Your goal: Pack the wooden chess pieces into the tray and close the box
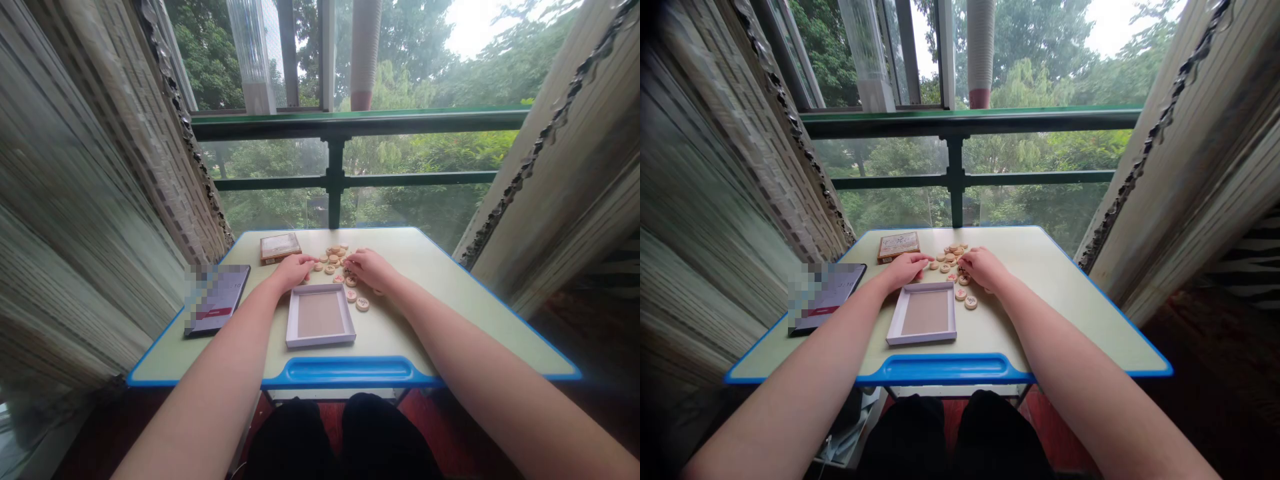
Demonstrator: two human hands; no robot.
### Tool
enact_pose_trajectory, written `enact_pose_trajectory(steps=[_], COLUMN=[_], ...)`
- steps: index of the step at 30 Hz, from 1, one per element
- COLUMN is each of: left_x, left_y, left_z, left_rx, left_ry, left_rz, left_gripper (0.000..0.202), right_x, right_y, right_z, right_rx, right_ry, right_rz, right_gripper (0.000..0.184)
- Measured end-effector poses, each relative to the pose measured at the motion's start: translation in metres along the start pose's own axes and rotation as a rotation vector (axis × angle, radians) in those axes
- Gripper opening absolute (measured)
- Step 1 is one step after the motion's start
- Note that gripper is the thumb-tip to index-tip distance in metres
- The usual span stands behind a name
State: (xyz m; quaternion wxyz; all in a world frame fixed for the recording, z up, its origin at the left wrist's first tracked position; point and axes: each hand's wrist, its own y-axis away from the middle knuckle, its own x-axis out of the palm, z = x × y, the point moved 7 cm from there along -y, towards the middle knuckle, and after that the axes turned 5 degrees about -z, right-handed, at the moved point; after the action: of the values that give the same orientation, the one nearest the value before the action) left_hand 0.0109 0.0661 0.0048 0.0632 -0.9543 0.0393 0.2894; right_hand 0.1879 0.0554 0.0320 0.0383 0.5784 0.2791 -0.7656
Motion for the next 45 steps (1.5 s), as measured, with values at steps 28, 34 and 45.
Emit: enact_pose_trajectory(steps=[28,34,45], left_x=[-0.002,0.002,0.001], left_y=[0.001,-0.001,0.0], left_z=[-0.002,-0.002,-0.005], left_rx=[-0.013,0.04,0.065], left_ry=[-0.126,0.01,-0.019], left_rz=[0.039,0.053,0.025], left_gripper=[0.033,0.029,0.027], right_x=[-0.017,-0.026,-0.012], right_y=[0.015,0.02,0.016], right_z=[-0.049,-0.062,-0.051], right_rx=[0.566,0.626,0.596], right_ry=[0.106,0.125,-0.007], right_rz=[0.209,0.232,0.124], right_gripper=[0.032,0.034,0.03])
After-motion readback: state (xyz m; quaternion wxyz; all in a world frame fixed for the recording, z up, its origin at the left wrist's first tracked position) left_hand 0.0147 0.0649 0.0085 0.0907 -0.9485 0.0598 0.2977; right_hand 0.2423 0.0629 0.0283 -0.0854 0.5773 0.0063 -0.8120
